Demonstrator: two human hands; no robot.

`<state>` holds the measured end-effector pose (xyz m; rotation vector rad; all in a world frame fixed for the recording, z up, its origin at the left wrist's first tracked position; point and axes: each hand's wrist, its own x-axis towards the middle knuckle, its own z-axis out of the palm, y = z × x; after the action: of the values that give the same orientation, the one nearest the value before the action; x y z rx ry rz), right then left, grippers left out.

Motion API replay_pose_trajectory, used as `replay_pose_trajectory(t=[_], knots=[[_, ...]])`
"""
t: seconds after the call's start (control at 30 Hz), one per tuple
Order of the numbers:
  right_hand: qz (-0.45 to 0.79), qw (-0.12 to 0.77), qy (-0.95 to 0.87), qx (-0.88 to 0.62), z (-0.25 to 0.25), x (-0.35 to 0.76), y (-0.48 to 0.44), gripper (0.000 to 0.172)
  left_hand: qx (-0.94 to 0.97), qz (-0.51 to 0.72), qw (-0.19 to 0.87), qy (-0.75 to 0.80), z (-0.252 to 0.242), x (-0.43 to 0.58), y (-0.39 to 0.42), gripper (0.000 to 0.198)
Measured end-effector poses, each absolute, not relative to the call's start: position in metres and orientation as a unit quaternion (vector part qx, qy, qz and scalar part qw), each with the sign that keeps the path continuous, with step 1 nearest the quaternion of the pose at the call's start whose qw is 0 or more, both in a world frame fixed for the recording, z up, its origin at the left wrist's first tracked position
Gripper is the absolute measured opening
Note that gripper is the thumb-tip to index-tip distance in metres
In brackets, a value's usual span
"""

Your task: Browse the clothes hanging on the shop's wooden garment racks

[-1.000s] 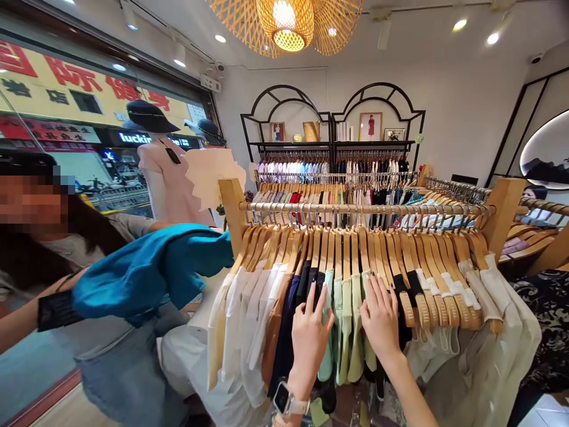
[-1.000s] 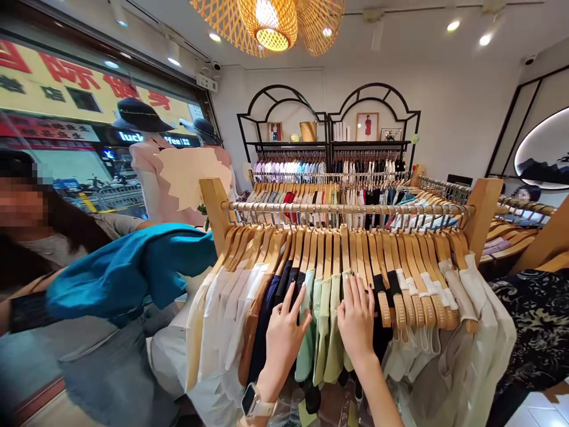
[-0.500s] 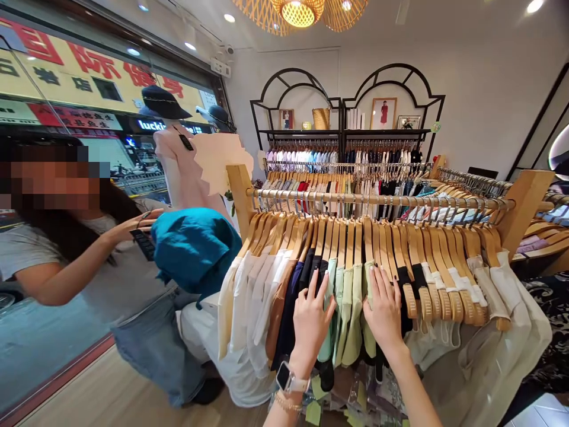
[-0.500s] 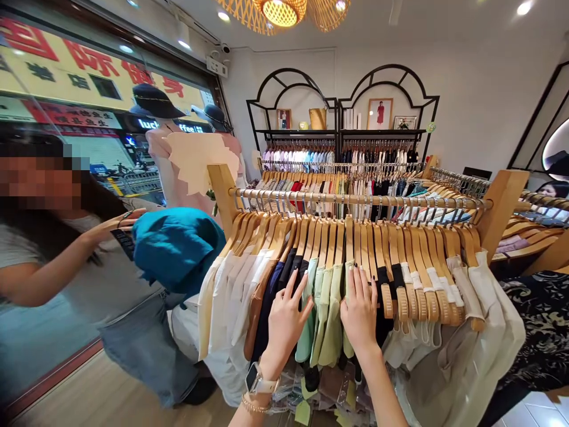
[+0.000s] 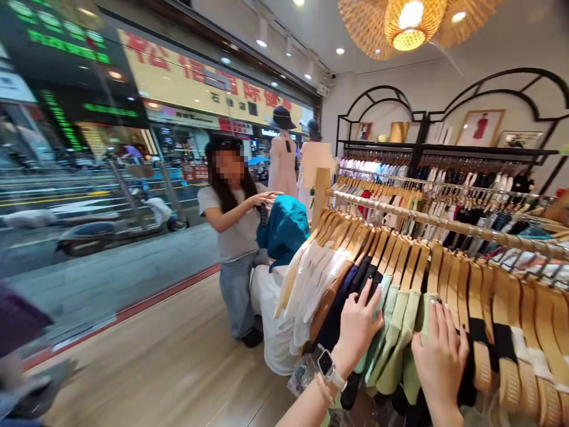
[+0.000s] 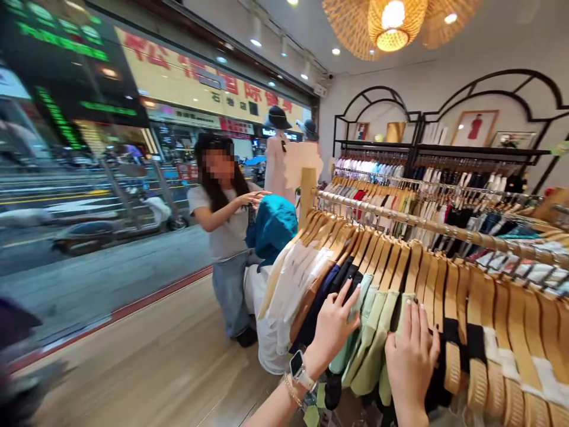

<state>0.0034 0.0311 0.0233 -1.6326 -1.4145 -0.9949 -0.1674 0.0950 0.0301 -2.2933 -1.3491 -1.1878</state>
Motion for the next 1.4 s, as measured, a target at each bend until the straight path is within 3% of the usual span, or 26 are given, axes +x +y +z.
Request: replay_pose_trajectory(t=[0.23,0.5,0.67,1.07,1.23,1.4], knots=[[-0.388,0.376,-0.559,-0.630,0.018,0.007,0.031,0.070,-0.789,-0.394,0.098,-0.462,0.035,-0.172,0.085,0.065],[-0.377,0.389,-0.578,-0.611,0.022,0.010,0.024,0.066,-0.782,-0.441,-0.034,-0.439,0.013,-0.186,0.078,0.079],[-0.358,0.422,-0.564,-0.613,0.015,0.007,0.014,0.060,-0.778,-0.461,-0.078,-0.419,0.012,-0.191,0.079,0.077],[-0.372,0.410,-0.540,-0.634,0.018,-0.004,0.012,0.060,-0.791,-0.435,-0.006,-0.430,0.022,-0.181,0.085,0.084],[-0.369,0.415,-0.532,-0.639,0.010,-0.003,0.018,0.061,-0.803,-0.414,0.006,-0.429,0.022,-0.176,0.087,0.071],[-0.376,0.422,-0.530,-0.633,0.003,0.000,0.024,0.065,-0.793,-0.424,0.011,-0.437,0.020,-0.174,0.089,0.073]])
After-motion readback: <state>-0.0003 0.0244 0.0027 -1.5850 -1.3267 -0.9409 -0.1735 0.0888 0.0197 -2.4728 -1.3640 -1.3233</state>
